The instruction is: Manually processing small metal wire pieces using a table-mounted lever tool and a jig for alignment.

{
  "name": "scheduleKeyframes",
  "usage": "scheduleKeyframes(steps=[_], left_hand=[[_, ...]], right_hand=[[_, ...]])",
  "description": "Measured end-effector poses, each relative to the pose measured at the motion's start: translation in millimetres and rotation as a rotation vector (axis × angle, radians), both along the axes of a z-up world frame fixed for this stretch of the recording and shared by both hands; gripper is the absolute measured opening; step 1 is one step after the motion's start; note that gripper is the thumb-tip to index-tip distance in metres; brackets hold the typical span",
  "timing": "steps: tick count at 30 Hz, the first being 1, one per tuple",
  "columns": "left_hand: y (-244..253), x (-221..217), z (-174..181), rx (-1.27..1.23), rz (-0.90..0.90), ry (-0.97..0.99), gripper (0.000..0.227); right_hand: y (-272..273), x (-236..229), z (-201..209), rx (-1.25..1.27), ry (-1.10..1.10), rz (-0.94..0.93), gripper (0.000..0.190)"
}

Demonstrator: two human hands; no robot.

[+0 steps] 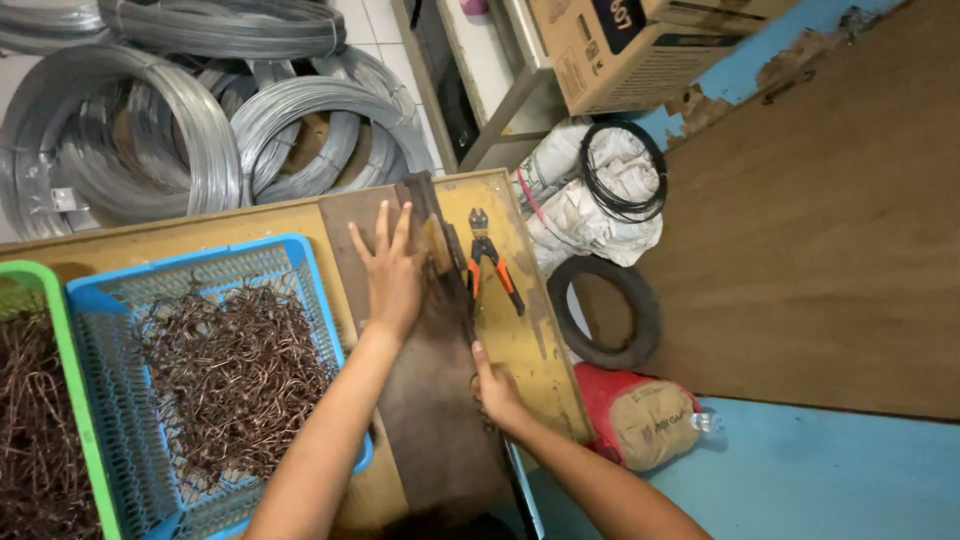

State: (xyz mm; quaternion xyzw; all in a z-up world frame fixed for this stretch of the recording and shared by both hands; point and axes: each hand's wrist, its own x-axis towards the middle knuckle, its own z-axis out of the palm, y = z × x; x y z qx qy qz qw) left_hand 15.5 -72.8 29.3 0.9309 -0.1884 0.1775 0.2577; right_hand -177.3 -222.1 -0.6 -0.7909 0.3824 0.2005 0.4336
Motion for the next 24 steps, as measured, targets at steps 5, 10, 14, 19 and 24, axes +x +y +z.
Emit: scheduleKeyframes(steps=[5,10,14,19,24], left_hand=[[1,-1,3,0.004,0.012,0.008,0.016],[1,-3,5,-0.015,0.014,0.012,0.015],[0,-2,1,-0.004,0.019,0.015,0.014],[1,-4,-2,0.004,0.009,-0.007,0.014],[2,-3,-2,0.024,0.021,-0.029,0.015]], right_hand=[[14,5,33,0.027,-0.021,-0.005,0.089],[19,7,50,0.047,-0.014,-0.002,0.093],[12,5,33,0.047,-0.008,-0.004,0.092],[15,6,41,0.062,-0.005,-0.017,0.090],[15,6,43,0.078,0.003,0.004,0.091]])
